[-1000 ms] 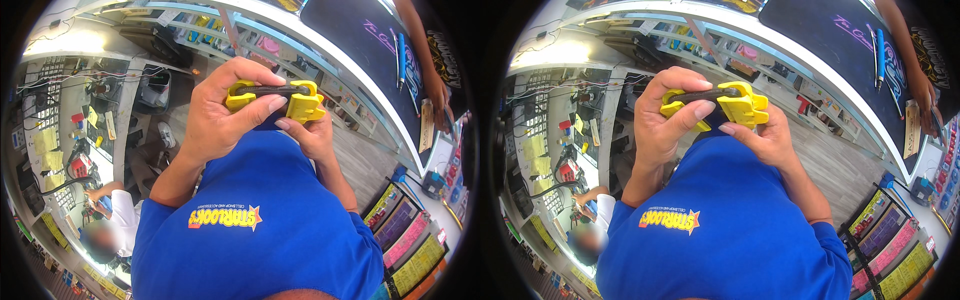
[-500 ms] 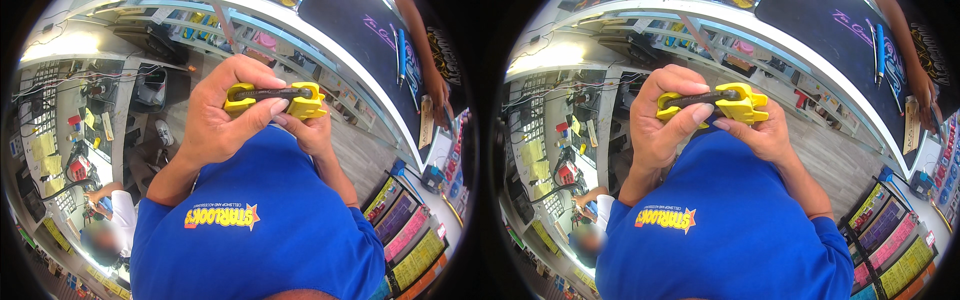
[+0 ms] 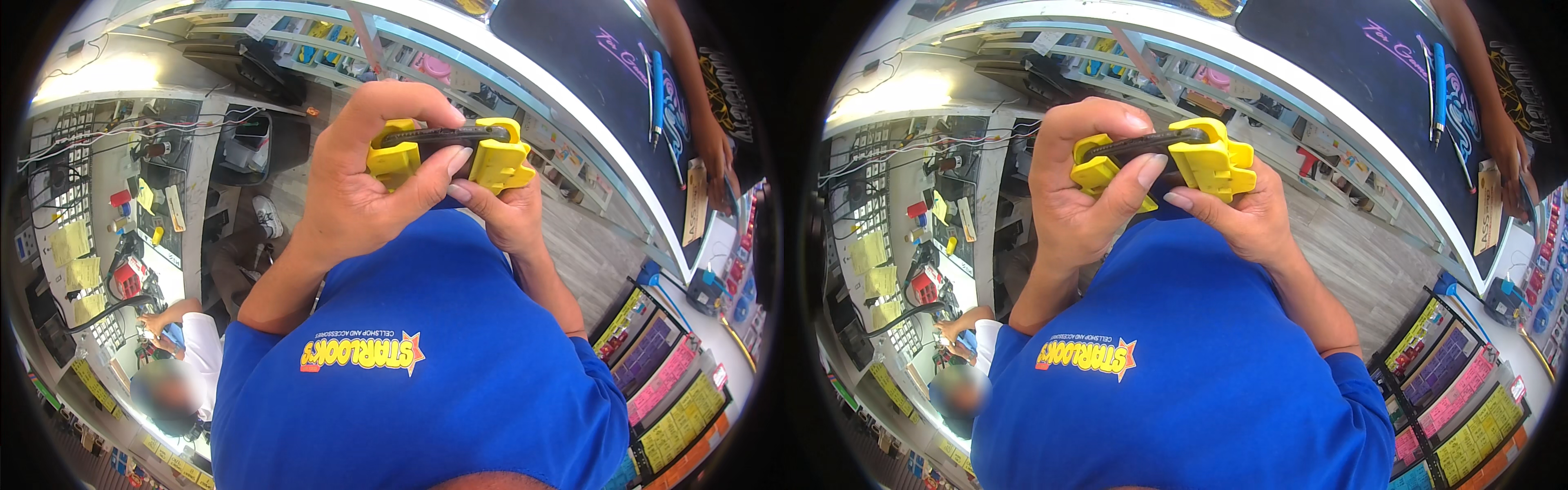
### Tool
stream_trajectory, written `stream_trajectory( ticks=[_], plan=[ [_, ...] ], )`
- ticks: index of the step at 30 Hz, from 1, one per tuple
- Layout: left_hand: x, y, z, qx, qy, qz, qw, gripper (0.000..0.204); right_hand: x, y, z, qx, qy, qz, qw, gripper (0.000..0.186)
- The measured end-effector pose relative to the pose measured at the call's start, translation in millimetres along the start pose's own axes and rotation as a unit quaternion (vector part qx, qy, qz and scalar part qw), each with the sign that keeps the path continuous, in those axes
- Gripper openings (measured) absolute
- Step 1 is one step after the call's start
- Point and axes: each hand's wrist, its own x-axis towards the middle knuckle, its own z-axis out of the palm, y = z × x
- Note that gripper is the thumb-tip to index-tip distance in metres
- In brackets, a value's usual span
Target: The person applies adhesive to the back of a smartphone, then uses a yellow plastic clamp to secure the device. They later remove the clamp and handle the phone, inspecting it before placing it on the counter.
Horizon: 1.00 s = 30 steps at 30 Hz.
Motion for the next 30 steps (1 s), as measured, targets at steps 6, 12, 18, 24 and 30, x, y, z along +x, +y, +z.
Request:
stream_trajectory(
  ticks=[6, 12, 18, 24, 30],
  plan=[
    [7.7, 0.8, -8.3, 0.060, -0.026, 0.006, 0.998, 0.029, 3.3, -0.7, 4.5, 0.013, 0.005, 0.000, 1.000, 0.045],
    [6.9, 5.0, -7.1, 0.049, 0.000, -0.062, 0.997, 0.026, 4.1, -2.1, 7.1, 0.010, 0.015, 0.030, 0.999, 0.044],
    [8.2, -3.3, -3.8, 0.028, 0.023, -0.041, 0.998, 0.043, 9.5, -1.9, 4.7, 0.030, 0.006, 0.020, 0.999, 0.045],
    [11.8, 0.5, -8.7, -0.008, 0.020, -0.039, 0.999, 0.051, 10.1, -4.6, 3.0, 0.079, 0.010, -0.019, 0.997, 0.052],
    [10.3, 5.9, -11.9, -0.017, 0.019, -0.055, 0.998, 0.050, 21.1, -27.1, 3.9, 0.011, 0.035, -0.118, 0.992, 0.043]
  ],
)
